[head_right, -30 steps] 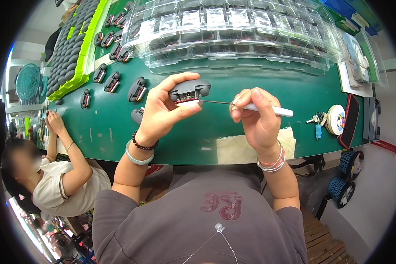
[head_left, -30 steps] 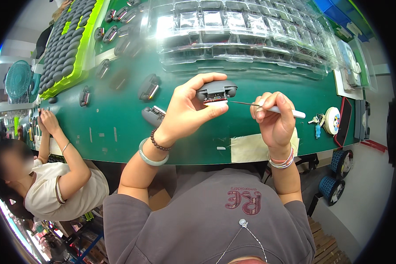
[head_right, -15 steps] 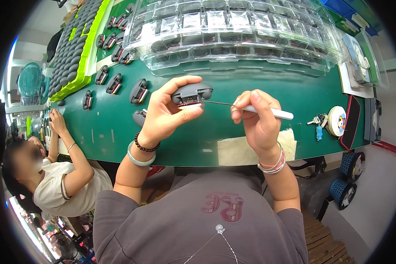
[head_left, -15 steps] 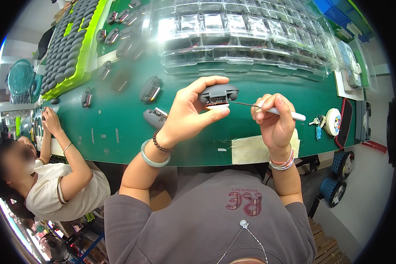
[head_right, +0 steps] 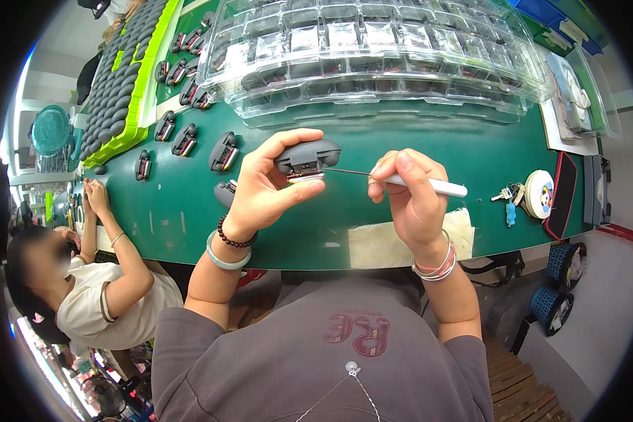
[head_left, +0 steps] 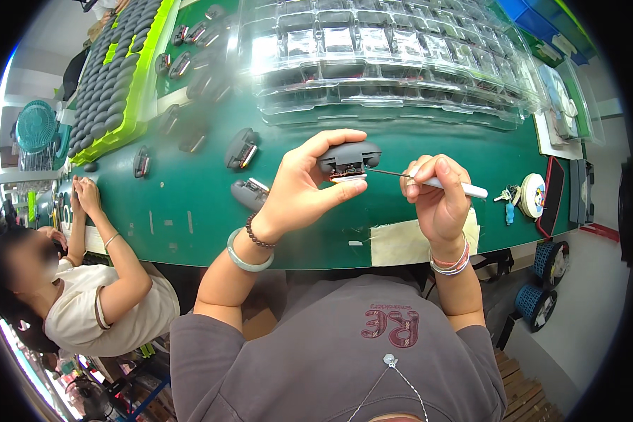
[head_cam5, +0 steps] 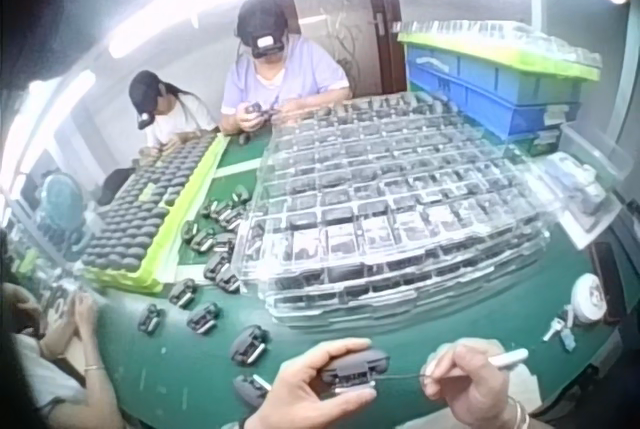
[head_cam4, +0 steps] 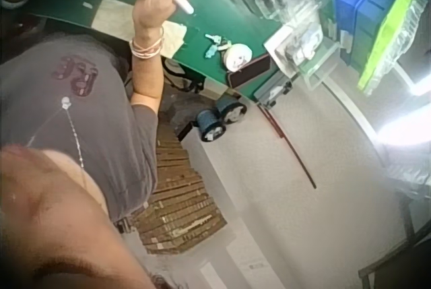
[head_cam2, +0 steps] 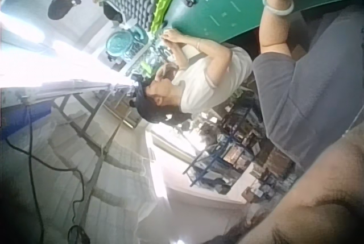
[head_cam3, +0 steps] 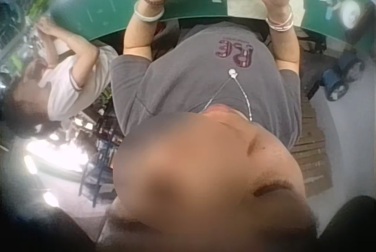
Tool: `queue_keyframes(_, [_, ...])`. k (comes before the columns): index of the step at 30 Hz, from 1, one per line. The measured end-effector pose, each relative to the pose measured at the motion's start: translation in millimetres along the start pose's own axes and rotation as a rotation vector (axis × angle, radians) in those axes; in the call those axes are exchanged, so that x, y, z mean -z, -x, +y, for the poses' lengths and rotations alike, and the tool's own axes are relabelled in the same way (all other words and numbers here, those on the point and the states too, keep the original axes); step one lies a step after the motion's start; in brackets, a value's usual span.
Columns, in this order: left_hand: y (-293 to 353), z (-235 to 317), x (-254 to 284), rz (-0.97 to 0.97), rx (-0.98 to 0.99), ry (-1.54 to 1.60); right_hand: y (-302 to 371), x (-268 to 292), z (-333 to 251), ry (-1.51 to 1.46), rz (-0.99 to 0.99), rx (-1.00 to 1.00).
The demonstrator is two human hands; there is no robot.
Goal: Assembling small plastic electronic housings using a precision screwdriver tool at a factory workbench.
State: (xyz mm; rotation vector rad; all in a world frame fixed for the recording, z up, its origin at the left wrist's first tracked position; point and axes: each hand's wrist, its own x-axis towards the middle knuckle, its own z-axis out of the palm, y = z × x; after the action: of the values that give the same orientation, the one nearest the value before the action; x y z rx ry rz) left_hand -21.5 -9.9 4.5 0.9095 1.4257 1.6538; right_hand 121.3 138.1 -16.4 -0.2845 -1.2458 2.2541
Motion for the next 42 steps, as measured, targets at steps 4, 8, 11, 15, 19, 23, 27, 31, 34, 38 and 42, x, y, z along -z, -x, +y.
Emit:
queue_keyframes(4, [-0.1,0.9,0.1,-0.013,-0.018,-0.003,0.0,-0.7,0.5,-0.006,0.006,-0.006])
queue_keyframes(8, [-1.1,-3.0,1.6,-0.021,-0.069,-0.041,0.1,0.3,0.0,0.000,-0.003,0.014])
queue_keyframes(11, [-1.8,-5.4,1.3,-0.010,-0.125,-0.087,0.4,-0.1,-0.1,-0.007,0.002,0.024])
queue_keyframes(15, [-1.3,-5.1,1.0,0.000,-0.110,-0.056,0.7,-4.2,-1.9,0.051,0.003,0.023])
queue_keyframes(19, [-0.8,-0.1,2.0,0.005,-0.071,-0.079,1.2,-0.9,-0.6,-0.011,-0.013,0.018])
queue_keyframes(23, [-0.8,-2.9,2.9,0.012,-0.054,-0.036,2.1,-0.1,0.6,-0.021,-0.014,0.028])
queue_keyframes(27, [-1.0,-3.5,3.0,0.004,-0.059,-0.028,1.8,-1.3,0.5,-0.024,-0.005,0.024])
queue_keyframes(31, [-2.5,-2.5,1.8,0.005,-0.064,-0.044,0.2,0.7,-0.2,-0.029,-0.009,0.022])
queue_keyframes(34, [-4.5,-3.2,0.8,0.004,-0.067,-0.046,0.1,1.8,-1.1,-0.019,0.007,0.026])
queue_keyframes(38, [-1.6,-1.4,2.4,0.033,-0.096,-0.057,-1.7,-2.2,-0.7,-0.045,-0.014,0.015])
queue_keyframes(42, [1.5,-5.7,5.0,0.051,-0.143,-0.133,4.8,-4.2,-0.3,-0.071,0.042,0.000])
